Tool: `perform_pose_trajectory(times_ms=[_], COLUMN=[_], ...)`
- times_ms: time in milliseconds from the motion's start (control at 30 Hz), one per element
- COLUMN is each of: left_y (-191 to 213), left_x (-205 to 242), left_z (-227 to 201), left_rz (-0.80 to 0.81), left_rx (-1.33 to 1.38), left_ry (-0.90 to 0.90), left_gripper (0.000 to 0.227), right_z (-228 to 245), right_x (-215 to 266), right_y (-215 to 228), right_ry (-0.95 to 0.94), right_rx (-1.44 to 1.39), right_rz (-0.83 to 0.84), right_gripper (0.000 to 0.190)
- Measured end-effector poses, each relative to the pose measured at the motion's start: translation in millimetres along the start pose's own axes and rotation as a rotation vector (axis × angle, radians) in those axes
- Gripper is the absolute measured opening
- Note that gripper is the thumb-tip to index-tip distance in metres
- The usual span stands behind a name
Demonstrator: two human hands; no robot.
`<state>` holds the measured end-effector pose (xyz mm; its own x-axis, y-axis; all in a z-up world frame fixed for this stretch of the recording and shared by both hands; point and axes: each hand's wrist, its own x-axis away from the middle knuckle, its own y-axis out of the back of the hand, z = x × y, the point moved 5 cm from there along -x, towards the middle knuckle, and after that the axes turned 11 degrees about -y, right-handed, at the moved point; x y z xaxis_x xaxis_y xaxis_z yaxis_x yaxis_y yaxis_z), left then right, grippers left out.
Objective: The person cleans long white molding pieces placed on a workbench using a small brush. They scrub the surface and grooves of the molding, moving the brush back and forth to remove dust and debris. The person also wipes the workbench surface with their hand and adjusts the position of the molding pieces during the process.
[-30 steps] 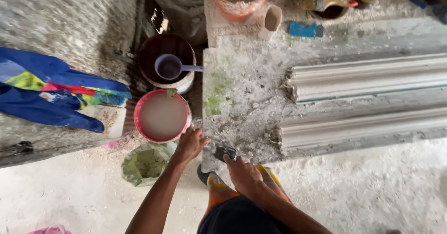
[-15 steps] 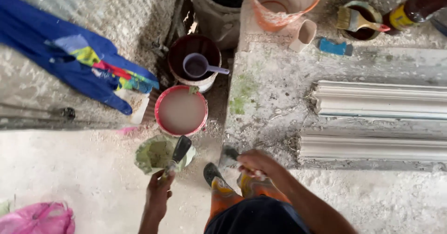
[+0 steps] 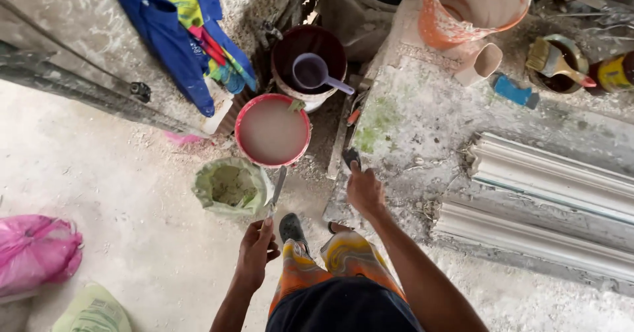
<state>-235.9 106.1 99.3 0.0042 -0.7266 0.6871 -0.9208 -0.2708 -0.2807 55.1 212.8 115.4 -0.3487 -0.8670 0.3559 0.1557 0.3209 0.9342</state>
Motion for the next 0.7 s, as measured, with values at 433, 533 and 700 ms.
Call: perform_pose_trajectory(times_ms=[433,533,700], left_y=[9.3,6.3,7.0], left_x=[-10.5,-10.1,-15.7], left_z=[18.6,8.2,26.3], left_rz=[0.006,0.025,0.096], left_rx=[-0.033,-0.085,-0.205], left_ry=[-0.076,-0.179,-0.201], left_gripper=[0.043,0.046,0.050], right_z=[27.6,47.0,22.4], right_x=[24.7,9.9,-47.7], right_y=[34.6,35.9,-13.4], right_ry=[0.054,0.223,0.269], right_rx=[0.192,0.256,0.510], right_rz=[0.238,0.393,0.422], right_gripper=[0.059,0.047,0.031])
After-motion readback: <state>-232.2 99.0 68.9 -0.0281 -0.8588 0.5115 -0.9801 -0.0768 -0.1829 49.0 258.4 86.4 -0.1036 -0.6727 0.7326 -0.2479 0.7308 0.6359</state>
